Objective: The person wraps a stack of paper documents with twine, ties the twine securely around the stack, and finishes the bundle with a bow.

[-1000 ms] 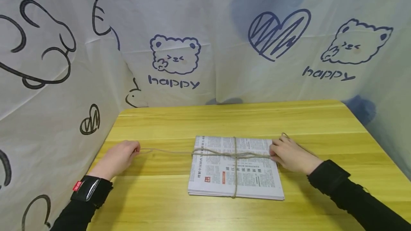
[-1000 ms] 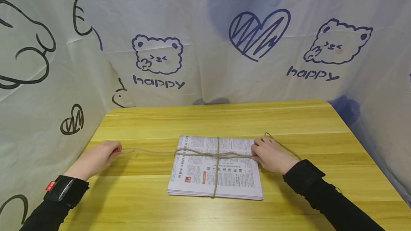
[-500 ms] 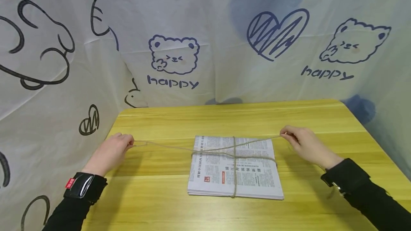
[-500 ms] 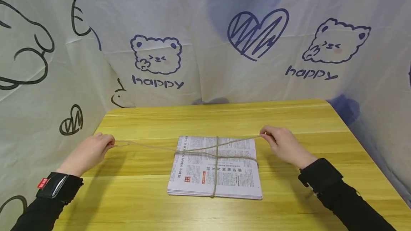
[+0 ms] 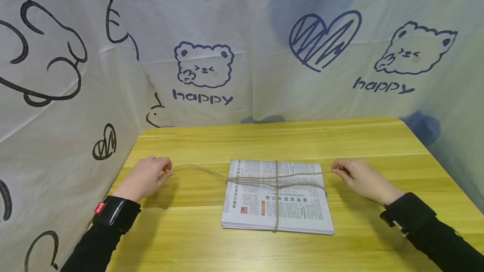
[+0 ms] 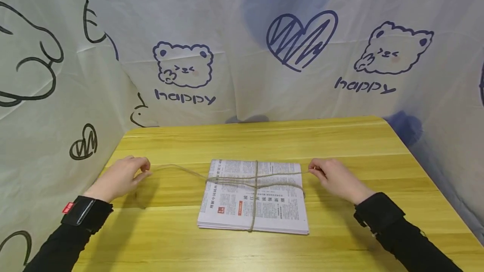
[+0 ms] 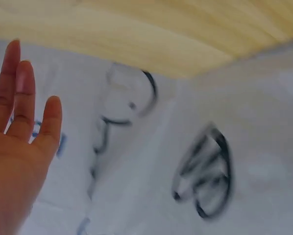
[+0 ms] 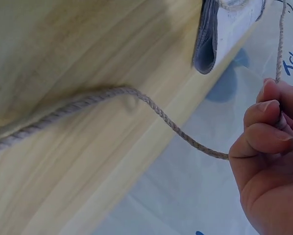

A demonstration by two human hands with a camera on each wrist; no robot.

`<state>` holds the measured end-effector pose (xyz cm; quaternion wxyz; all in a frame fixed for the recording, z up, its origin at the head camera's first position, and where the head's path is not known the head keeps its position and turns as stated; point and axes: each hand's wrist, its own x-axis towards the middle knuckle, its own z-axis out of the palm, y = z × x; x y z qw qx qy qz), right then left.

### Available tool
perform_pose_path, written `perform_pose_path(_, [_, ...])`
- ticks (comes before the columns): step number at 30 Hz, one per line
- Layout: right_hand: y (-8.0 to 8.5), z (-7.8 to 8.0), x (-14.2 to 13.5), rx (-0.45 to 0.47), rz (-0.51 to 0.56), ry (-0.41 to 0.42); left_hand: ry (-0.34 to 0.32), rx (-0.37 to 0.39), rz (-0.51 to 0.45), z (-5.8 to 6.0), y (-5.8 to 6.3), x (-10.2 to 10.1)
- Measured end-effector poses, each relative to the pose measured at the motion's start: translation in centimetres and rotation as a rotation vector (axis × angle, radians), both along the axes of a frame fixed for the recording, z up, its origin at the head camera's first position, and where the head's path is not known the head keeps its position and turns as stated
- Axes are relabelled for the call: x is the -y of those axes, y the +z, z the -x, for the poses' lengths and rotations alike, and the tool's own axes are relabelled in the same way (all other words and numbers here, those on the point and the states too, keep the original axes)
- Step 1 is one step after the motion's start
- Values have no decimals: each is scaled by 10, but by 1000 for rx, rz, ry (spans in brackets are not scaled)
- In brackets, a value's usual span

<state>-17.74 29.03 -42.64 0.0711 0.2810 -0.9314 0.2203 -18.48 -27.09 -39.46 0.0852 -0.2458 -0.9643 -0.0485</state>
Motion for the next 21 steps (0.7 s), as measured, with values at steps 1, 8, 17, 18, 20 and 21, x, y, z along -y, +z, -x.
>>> perform_pose_path(1, [-1,0,0,-1,4,4,-17,15,-5,1,-4,-6])
perform_pose_path(8, [-5,2,-2,11,29,25,-145,56,-18,9,-41,-57])
perform_pose_path(17, [-7,0,-3,16,43,32,-147,64,75,16,-65,-89])
perform_pose_path(18, [-7,0,-4,21,46,32,-146,65,58,17,-65,-89])
perform_pose_path(20, [-8,-1,-5,29,49,33,-140,47,26,21,-63,-89])
perform_pose_path(21, [-8,-1,-5,34,49,29,-132,32,6,23,-59,-88])
